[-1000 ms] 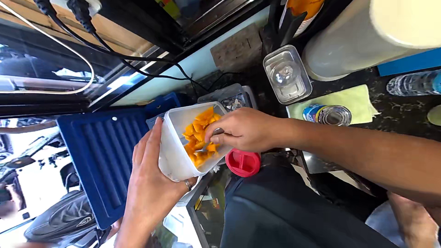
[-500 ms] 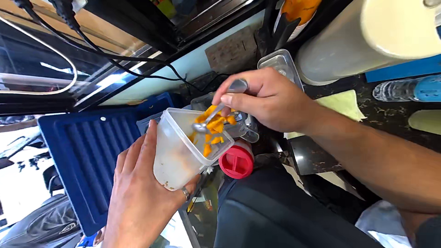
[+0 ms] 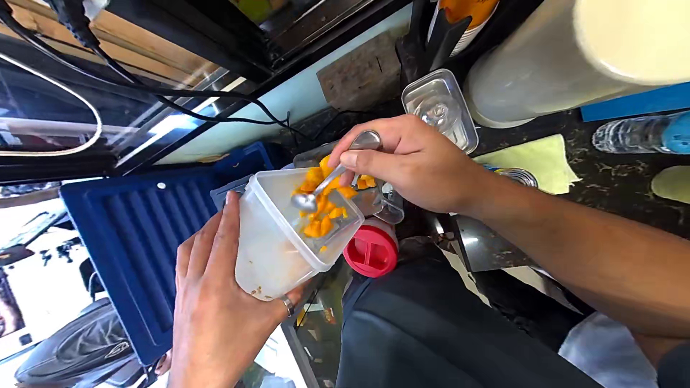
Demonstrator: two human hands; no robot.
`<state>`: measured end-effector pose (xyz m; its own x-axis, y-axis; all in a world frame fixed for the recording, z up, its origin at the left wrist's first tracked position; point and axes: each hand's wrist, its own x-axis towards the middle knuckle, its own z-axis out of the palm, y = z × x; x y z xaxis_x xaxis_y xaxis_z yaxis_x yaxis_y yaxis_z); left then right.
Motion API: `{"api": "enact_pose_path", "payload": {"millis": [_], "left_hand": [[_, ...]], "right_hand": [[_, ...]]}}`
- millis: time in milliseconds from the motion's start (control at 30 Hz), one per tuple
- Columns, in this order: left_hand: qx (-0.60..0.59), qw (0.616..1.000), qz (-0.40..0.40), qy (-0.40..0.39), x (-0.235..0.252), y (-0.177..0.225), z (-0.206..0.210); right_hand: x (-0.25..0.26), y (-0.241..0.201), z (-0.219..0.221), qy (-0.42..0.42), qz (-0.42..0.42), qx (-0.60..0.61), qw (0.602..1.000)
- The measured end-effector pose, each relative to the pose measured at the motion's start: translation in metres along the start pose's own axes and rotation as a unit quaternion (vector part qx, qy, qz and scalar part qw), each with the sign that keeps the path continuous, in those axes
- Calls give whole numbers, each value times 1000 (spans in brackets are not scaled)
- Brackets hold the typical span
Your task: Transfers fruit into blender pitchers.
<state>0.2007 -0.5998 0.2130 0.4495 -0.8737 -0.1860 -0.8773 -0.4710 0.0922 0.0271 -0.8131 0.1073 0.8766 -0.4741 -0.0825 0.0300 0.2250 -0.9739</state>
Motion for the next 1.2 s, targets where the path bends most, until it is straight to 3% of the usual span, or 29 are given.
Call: {"api": "enact_pose_path", "payload": {"millis": [67, 167, 267, 367, 433, 533, 667, 833, 1000, 1200], "left_hand": [[-1, 1000, 2, 6, 0, 0, 2], [-7, 1000, 11, 15, -2, 0, 5], [-14, 1000, 6, 19, -6, -4, 6], [-7, 1000, 4, 17, -7, -1, 6], [2, 1000, 8, 20, -5, 3, 6], [2, 1000, 13, 18, -4, 3, 5], [-9, 1000, -3, 5, -7, -3, 2], [-6, 1000, -10, 2, -6, -3, 2], [-12, 1000, -13, 4, -7, -2, 3], [-8, 1000, -10, -3, -8, -3, 3]], "right_hand": [[-6, 1, 16, -45, 29, 51, 997], [-8, 21, 30, -155, 104, -70, 980], [-7, 30, 11, -101, 46, -129, 985], [-6, 12, 4, -39, 20, -58, 997], [-5, 4, 22, -75, 38, -39, 996], [3, 18, 37, -170, 95, -122, 973], [10, 35, 5, -91, 32, -121, 988], [3, 15, -40, -63, -17, -19, 998], [-21, 26, -27, -130, 33, -12, 991], [-14, 30, -43, -19, -34, -2, 999]]}}
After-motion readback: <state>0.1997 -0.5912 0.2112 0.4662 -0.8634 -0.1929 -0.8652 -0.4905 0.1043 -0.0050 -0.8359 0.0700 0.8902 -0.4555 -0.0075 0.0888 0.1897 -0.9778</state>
